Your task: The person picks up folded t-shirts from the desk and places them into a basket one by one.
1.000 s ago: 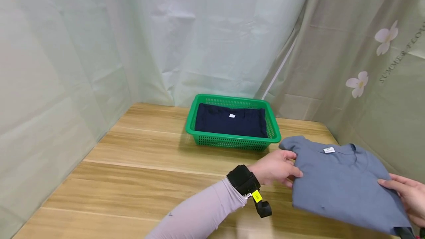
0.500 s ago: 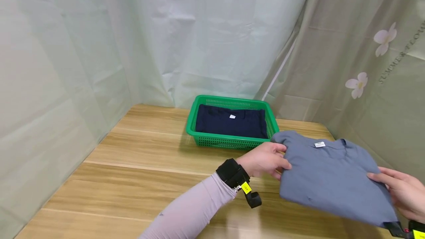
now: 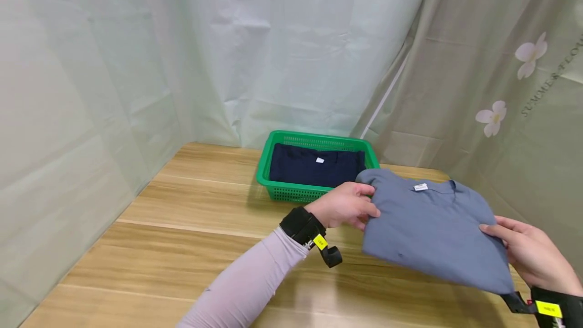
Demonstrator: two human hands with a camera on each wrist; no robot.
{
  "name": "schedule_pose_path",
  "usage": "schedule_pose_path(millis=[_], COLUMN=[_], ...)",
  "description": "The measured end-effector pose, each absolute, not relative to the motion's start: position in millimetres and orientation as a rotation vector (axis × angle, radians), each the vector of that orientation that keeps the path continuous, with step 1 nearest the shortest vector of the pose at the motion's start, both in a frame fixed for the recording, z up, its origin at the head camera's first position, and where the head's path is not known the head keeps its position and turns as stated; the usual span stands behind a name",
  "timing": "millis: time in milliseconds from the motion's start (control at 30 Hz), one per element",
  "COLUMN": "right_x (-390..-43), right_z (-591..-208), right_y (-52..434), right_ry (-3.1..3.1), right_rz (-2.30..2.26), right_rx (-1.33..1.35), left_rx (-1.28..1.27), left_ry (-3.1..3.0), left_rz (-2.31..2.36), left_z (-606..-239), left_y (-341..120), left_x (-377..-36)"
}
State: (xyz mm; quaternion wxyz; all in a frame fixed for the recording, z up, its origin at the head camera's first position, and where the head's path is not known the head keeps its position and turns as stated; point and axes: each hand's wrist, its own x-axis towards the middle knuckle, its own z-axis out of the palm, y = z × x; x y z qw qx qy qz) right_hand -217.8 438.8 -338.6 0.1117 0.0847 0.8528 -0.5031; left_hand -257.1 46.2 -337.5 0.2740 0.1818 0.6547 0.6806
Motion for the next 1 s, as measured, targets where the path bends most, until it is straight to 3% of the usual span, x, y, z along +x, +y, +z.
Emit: schedule_pose_path(millis=[1000], right_x=[-238.7], right_z=[-346.0], right_y=[345.2], right_ry=[2.522], right_rz=[-1.643], right_rx=[-0.073], left_rx=[0.330], left_ry=[1.907], left_rz=[1.827], left_z=[-339.3], left_y=[-45.9], left_x=[-274.0])
